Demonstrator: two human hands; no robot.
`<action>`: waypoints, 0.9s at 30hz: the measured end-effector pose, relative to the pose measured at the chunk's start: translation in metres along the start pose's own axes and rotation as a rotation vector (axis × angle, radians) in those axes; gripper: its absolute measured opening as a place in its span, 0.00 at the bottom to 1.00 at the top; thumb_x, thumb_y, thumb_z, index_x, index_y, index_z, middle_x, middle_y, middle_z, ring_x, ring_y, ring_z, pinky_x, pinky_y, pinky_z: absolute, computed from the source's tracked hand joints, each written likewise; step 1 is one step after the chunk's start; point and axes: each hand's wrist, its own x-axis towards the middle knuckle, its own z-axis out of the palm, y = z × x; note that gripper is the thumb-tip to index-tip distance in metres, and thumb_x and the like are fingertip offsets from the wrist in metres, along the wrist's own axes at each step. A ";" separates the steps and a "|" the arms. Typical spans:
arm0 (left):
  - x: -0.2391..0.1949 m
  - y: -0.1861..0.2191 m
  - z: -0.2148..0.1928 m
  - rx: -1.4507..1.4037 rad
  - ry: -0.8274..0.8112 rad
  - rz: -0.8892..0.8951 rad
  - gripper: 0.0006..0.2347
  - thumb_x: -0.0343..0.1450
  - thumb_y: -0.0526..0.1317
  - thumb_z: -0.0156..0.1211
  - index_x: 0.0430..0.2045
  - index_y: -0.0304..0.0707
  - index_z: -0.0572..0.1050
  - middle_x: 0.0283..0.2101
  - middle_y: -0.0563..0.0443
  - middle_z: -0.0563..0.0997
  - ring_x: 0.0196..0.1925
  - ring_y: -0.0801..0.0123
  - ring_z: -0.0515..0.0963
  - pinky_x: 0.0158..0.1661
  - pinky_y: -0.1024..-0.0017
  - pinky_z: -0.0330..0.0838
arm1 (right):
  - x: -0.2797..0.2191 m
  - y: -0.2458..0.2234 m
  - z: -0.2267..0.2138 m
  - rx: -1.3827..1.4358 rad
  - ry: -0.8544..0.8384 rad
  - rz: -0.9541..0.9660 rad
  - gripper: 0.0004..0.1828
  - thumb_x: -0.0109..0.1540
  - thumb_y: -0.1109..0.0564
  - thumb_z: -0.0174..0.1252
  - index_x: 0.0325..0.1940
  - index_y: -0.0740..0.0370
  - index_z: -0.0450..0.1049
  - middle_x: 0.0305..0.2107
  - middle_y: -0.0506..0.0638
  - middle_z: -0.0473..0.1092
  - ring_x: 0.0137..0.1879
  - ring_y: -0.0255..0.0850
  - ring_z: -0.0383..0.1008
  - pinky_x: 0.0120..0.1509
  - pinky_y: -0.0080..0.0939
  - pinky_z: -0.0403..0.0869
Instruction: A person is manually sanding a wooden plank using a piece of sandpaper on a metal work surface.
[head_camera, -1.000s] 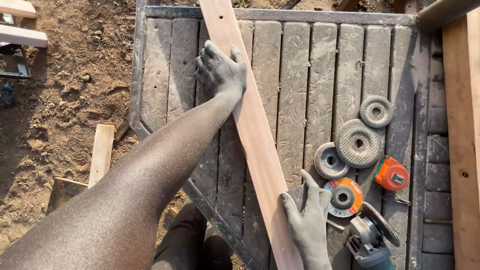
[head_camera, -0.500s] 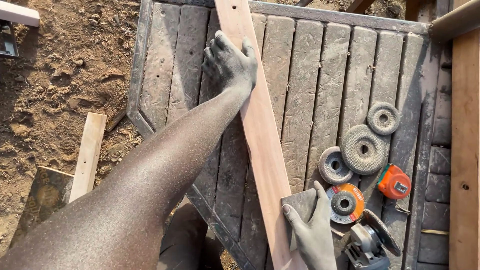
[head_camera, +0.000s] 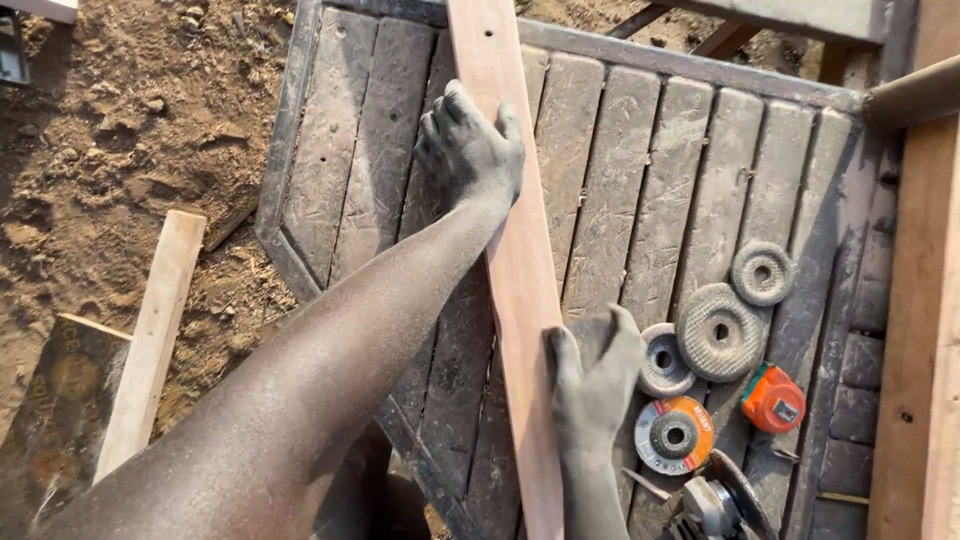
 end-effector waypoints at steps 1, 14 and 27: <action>0.005 -0.001 0.000 0.006 -0.006 0.004 0.23 0.70 0.54 0.53 0.52 0.36 0.68 0.49 0.39 0.79 0.53 0.42 0.75 0.48 0.44 0.67 | 0.024 -0.020 0.008 0.019 -0.018 0.005 0.35 0.60 0.45 0.61 0.68 0.61 0.63 0.54 0.58 0.65 0.62 0.50 0.63 0.68 0.50 0.61; 0.002 0.000 0.003 0.024 0.008 0.011 0.23 0.69 0.52 0.57 0.52 0.35 0.68 0.48 0.39 0.79 0.52 0.43 0.75 0.50 0.46 0.66 | 0.026 -0.012 0.009 0.038 -0.089 0.107 0.33 0.60 0.48 0.62 0.66 0.61 0.62 0.57 0.56 0.66 0.64 0.48 0.65 0.70 0.48 0.61; 0.001 0.000 0.006 -0.114 0.091 0.066 0.25 0.69 0.50 0.58 0.54 0.30 0.67 0.41 0.38 0.76 0.48 0.43 0.78 0.47 0.47 0.73 | 0.042 0.004 0.024 0.092 -0.040 -0.043 0.38 0.61 0.42 0.66 0.67 0.61 0.60 0.55 0.67 0.64 0.65 0.64 0.66 0.71 0.60 0.62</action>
